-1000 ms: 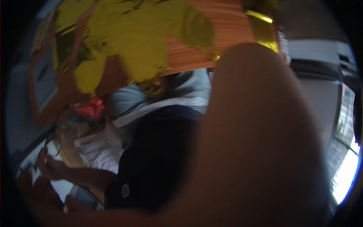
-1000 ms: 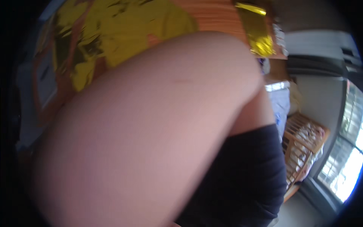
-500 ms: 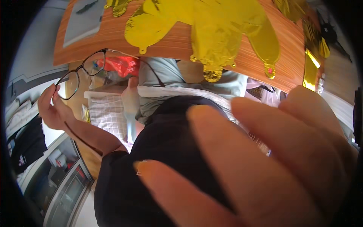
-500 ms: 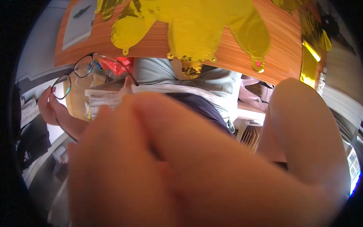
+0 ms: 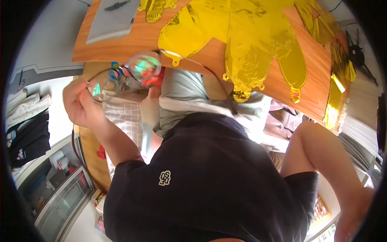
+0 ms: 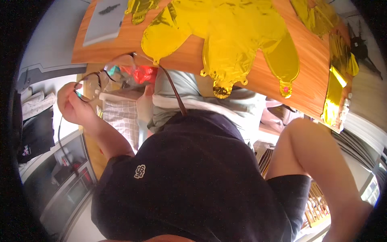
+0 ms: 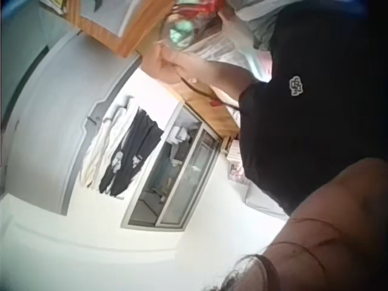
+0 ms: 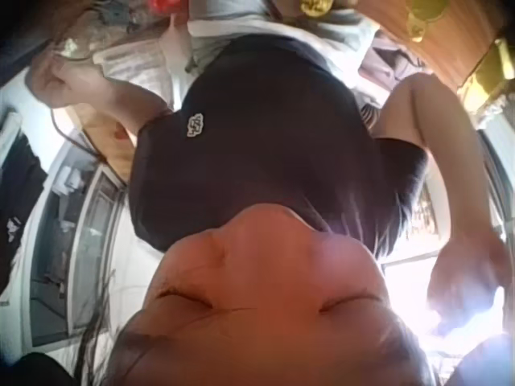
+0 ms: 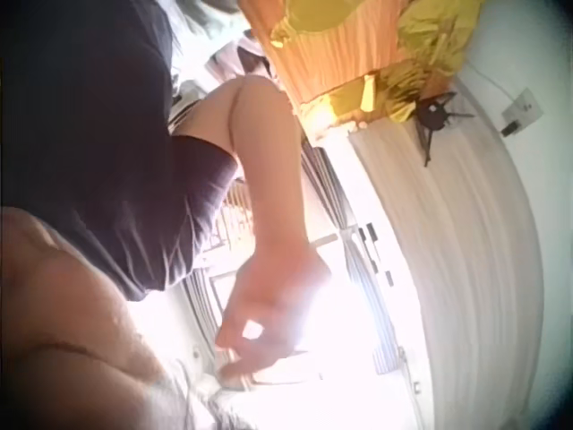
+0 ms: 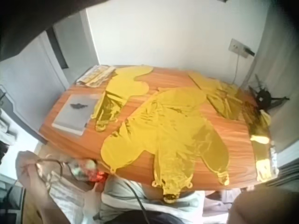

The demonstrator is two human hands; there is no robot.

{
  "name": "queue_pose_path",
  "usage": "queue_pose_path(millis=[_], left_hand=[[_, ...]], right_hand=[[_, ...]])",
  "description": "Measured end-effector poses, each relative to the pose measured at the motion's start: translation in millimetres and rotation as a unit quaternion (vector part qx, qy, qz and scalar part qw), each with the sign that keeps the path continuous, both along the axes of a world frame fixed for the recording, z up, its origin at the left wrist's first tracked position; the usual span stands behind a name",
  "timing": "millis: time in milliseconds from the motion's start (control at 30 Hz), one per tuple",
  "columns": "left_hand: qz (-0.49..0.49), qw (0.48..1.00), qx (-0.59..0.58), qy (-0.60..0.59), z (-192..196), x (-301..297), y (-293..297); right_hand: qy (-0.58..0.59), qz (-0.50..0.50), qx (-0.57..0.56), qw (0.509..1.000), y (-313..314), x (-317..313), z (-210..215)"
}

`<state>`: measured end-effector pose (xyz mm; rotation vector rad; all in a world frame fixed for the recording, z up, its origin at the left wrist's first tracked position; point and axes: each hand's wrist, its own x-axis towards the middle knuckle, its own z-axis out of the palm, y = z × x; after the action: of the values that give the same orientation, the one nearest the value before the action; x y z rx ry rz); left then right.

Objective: The person lays out and flattens deflated foil balloons on a desk by hand, then repeatedly folds one of the balloons into a small square.

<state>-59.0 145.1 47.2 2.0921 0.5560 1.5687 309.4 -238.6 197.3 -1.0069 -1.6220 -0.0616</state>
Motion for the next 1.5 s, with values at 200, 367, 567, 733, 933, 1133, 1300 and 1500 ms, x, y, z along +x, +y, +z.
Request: queue_pose_path(millis=[200, 367, 567, 733, 933, 1133, 1300, 1500], left_hand=[[-0.213, 0.975, -0.045, -0.042, 2.4, 74.7, -64.5], [-0.321, 0.934, -0.091, -0.126, 16.8, 115.1, -96.4], [-0.435, 0.885, -0.052, -0.159, 28.5, 129.4, -110.1], [-0.486, 0.848, -0.088, -0.19, 34.8, 137.3, -123.3], [-0.497, 0.845, -0.071, -0.184, 60.7, 133.4, -131.8], [-0.479, 0.832, -0.104, -0.258, 89.7, 133.3, -145.2], [-0.467, 0.85, -0.096, -0.224, 115.0, 134.6, -135.4], [-0.558, 0.8, -0.14, -0.167, 122.2, 134.1, -120.1]], right_hand=[[0.041, -0.03, -0.06, 0.997, -49.0, 42.9, -55.7], [0.208, 0.007, -0.137, 0.968, 8.3, -7.2, -127.3], [0.124, 0.002, 0.082, 0.989, 40.5, -48.2, -136.8], [0.129, 0.005, 0.051, 0.99, 27.6, -50.2, -96.6], [0.119, -0.041, 0.114, 0.985, 36.2, -65.9, -78.4], [0.168, -0.029, 0.204, 0.964, 43.7, -80.7, -55.2], [0.158, -0.096, 0.252, 0.95, 9.2, -61.8, -31.1], [0.125, -0.153, 0.258, 0.946, -9.7, -59.5, -20.0]])
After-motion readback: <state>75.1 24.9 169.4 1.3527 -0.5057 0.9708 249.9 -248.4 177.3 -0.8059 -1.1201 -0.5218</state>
